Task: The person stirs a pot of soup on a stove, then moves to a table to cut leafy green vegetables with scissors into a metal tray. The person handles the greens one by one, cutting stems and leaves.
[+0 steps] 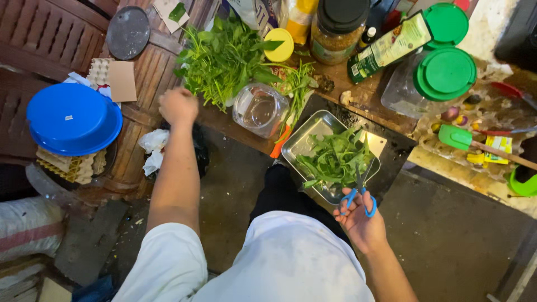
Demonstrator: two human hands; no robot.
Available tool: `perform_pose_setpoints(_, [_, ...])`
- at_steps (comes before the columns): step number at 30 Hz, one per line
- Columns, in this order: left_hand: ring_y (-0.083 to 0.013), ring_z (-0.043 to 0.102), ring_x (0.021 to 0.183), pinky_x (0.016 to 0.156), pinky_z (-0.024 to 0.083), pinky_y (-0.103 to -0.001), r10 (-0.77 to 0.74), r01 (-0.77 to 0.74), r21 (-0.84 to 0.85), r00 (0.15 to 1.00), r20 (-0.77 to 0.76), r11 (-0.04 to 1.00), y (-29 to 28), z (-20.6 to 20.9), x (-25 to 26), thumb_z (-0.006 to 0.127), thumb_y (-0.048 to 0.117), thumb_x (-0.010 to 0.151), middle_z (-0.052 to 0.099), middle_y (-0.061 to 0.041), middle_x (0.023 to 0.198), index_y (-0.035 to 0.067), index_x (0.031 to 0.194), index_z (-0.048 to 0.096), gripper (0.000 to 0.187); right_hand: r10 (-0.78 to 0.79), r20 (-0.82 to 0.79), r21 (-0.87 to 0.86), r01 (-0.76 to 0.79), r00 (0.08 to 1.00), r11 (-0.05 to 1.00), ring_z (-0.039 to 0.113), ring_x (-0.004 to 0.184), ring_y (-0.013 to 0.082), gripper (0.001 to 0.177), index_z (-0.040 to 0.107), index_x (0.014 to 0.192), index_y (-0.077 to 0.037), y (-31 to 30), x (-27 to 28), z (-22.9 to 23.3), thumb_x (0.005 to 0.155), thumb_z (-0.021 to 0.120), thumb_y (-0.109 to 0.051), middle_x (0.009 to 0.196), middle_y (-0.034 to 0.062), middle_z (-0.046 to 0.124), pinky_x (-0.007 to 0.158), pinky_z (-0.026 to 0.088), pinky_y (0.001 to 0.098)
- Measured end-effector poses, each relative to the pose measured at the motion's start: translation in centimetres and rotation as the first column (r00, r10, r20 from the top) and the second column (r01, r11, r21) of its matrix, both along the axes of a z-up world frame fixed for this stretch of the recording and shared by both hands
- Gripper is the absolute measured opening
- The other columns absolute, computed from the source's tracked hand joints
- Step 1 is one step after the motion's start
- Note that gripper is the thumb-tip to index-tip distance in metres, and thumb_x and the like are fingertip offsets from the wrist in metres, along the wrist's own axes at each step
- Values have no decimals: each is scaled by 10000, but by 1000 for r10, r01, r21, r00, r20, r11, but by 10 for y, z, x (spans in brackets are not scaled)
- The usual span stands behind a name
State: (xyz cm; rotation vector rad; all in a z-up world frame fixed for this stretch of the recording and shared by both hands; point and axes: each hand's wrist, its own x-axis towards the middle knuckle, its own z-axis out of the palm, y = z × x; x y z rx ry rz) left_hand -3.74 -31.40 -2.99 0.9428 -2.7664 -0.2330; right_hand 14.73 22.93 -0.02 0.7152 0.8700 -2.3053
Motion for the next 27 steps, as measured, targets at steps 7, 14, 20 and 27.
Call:
perform_pose_setpoints(7, [-344,594,1083,862,473,-509,-95,105,-196,994,61,975,11,-11,2,786,224,780,648,-123,1071,126,918,750,173,38,8,47,-38,999,998,633,835,294,602,581,1237,-10,-3,-7,3,982,561,-555,839,90,622,735,516,385])
perform_pose_setpoints(14, [-420,648,903,760,515,-534,-253,251,-39,965,-67,967,21,28,-12,745,153,862,655,-179,990,59,923,707,119,32,-7,31,-32,999,999,629,836,290,588,582,1238,-9,-6,-8,6,993,555,-542,839,91,621,732,512,385])
perform_pose_setpoints(20, [-410,687,861,767,535,-491,-347,361,96,927,-141,927,36,116,-5,801,178,866,722,-204,904,43,898,759,145,46,-15,57,-46,999,997,634,839,282,584,581,1254,-12,-7,-8,9,1008,522,-539,851,84,624,736,510,381])
perform_pose_setpoints(27, [-123,635,721,671,504,-301,-324,414,468,909,-264,781,94,201,27,786,187,939,708,-53,800,37,1020,782,171,117,-62,129,-108,991,986,663,879,260,593,565,1332,-8,-4,-4,5,1010,517,-504,869,88,642,759,523,374])
